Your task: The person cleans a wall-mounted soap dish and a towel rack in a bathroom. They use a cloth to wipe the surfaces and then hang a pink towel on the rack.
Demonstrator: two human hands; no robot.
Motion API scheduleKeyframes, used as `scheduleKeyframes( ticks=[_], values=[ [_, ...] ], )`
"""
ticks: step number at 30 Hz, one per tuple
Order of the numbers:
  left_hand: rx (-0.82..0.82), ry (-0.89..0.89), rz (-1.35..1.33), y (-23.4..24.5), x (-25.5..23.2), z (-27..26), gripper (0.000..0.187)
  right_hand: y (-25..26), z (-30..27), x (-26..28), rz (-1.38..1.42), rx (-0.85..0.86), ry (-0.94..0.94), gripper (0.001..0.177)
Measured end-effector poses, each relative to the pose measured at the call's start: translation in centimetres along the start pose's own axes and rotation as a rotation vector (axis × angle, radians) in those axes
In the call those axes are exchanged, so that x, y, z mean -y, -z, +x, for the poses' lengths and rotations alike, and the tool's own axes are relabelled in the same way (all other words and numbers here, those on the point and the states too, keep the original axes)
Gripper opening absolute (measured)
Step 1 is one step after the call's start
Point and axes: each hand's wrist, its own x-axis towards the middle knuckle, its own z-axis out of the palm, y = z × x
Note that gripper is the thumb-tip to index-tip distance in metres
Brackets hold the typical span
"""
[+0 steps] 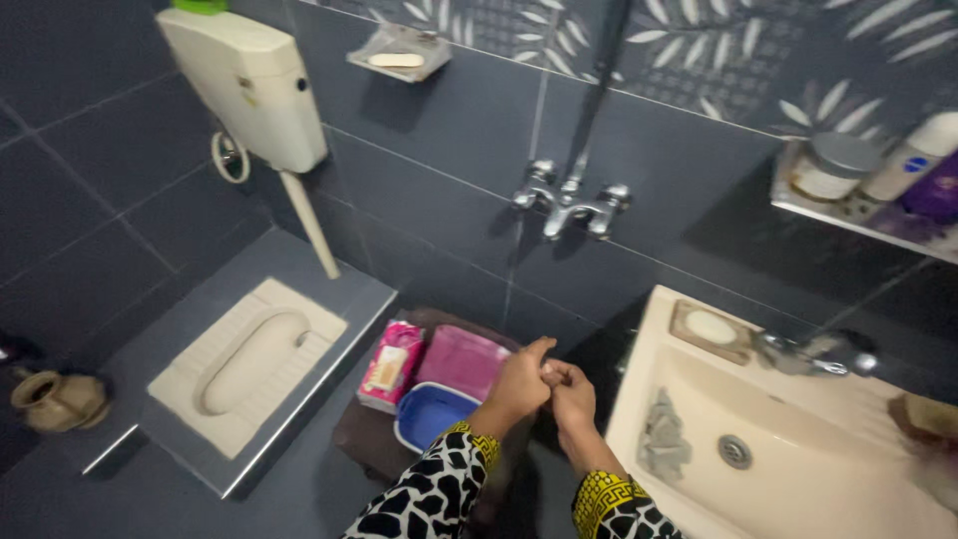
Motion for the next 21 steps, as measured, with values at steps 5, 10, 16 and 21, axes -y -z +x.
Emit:
scheduleKeyframes(
  ticks=[5,10,16,21],
  values=[
    [-0.039,0.130,-0.035,3.5,3.2,-2.0,0.049,-4.5,-1.7,-0.7,-0.092,0.041,-0.040,0.018],
    [-0.109,0.124,0.046,5.7,6.3,-2.9,0.044,-7.7,-1.9,-1.6,-0.196,0.098,-0.084,0.026],
    [-0.123,0.250,0.066,8.0,7.1,-4.4,0.042,-10.7,-0.9,-2.8,-0.165,0.204,-0.092,0.023],
    [-0.089,0.472,-0.186,9.3,7.0,-5.5,0.035,-12.7,-1.1,-2.9,-0.218,0.304,-0.059,0.041]
  ],
)
